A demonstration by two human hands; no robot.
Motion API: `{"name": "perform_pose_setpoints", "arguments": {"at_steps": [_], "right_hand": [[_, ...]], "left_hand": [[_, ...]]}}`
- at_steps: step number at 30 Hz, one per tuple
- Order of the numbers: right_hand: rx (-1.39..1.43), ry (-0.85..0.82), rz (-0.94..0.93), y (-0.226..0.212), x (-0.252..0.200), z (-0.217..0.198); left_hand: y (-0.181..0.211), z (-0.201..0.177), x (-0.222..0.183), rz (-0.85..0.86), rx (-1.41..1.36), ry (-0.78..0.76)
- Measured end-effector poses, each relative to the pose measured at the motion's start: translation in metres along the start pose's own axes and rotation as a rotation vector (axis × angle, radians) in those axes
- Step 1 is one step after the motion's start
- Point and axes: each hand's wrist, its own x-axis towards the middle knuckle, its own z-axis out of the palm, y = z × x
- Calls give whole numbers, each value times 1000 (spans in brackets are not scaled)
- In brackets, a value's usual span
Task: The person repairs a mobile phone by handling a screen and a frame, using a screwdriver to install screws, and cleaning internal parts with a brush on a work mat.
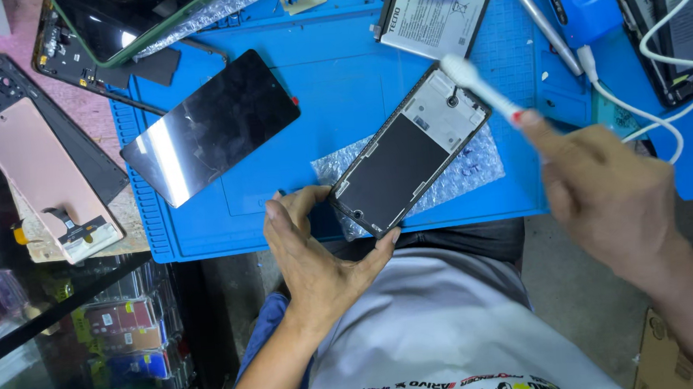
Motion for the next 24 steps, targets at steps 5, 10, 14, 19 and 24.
{"name": "perform_pose_setpoints", "arguments": {"at_steps": [5,10,14,19,24], "right_hand": [[-29,-111,65,5,-35,7],[206,-179,123,-1,-74,-8],[119,-105,161,3,-63,-19],[312,-236,2,-10,-63,1],[435,-213,300,-1,-79,4]], "left_hand": [[0,5,-1,-31,1,6],[-4,6,-5,14,41,16],[-4,7,-7,15,45,19],[-8,13,-10,58,37,52],[-20,14,-22,126,60,72]]}}
